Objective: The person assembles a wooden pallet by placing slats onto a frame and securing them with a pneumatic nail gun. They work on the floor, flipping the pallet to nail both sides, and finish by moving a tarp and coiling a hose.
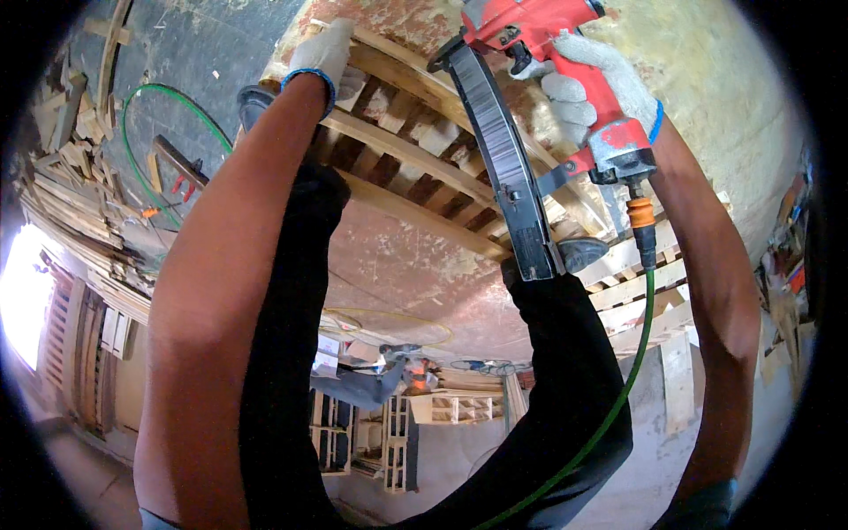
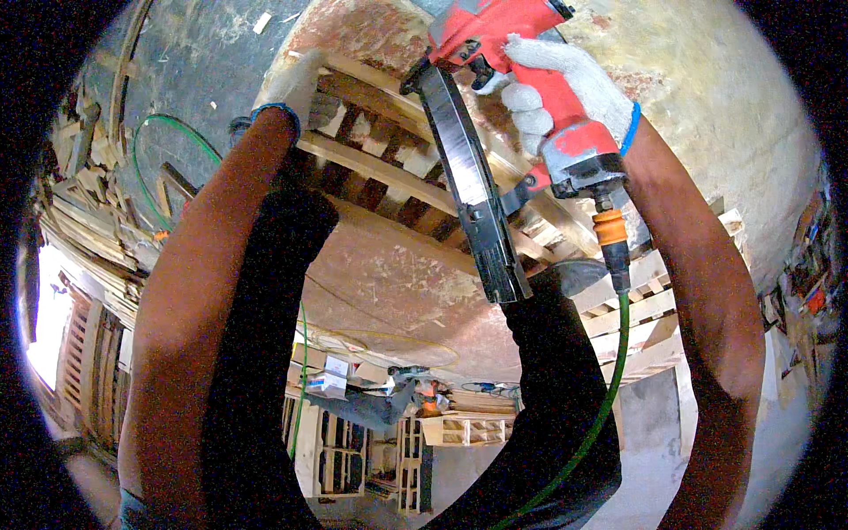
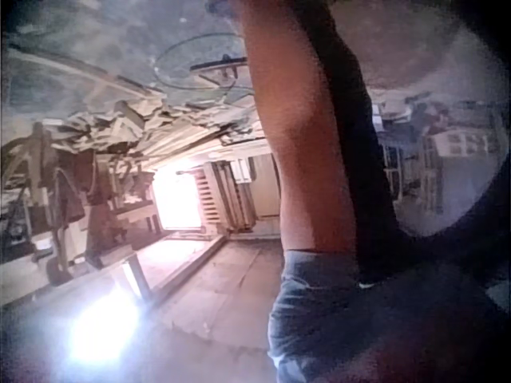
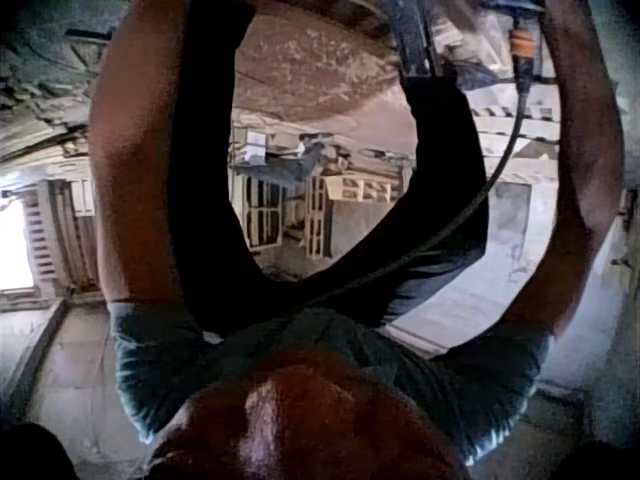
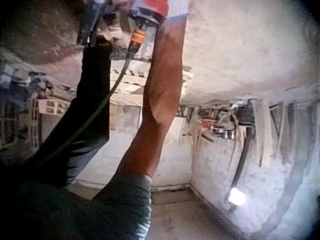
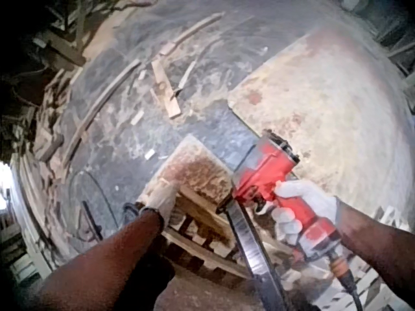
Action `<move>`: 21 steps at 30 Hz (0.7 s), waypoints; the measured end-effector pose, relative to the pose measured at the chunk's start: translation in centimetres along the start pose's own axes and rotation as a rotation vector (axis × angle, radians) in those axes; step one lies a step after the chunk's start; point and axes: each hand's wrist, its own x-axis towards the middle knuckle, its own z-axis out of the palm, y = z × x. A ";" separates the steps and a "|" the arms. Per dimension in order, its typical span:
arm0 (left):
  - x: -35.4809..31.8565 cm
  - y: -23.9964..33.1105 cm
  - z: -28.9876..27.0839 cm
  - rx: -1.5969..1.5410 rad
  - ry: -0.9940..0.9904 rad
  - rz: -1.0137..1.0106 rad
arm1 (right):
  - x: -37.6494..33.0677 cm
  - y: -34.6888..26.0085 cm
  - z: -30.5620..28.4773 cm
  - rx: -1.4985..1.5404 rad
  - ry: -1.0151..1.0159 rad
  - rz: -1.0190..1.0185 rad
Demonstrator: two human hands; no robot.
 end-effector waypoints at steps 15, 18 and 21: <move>0.4 -0.3 0.0 0.117 0.051 0.085 | 0.0 -0.6 0.6 0.008 -0.014 0.045; -0.1 0.0 0.1 0.125 0.068 0.076 | 0.3 -0.7 0.9 -0.008 0.003 0.045; -0.8 0.8 0.2 0.135 0.085 0.011 | 0.5 -0.8 1.1 -0.007 -0.014 0.024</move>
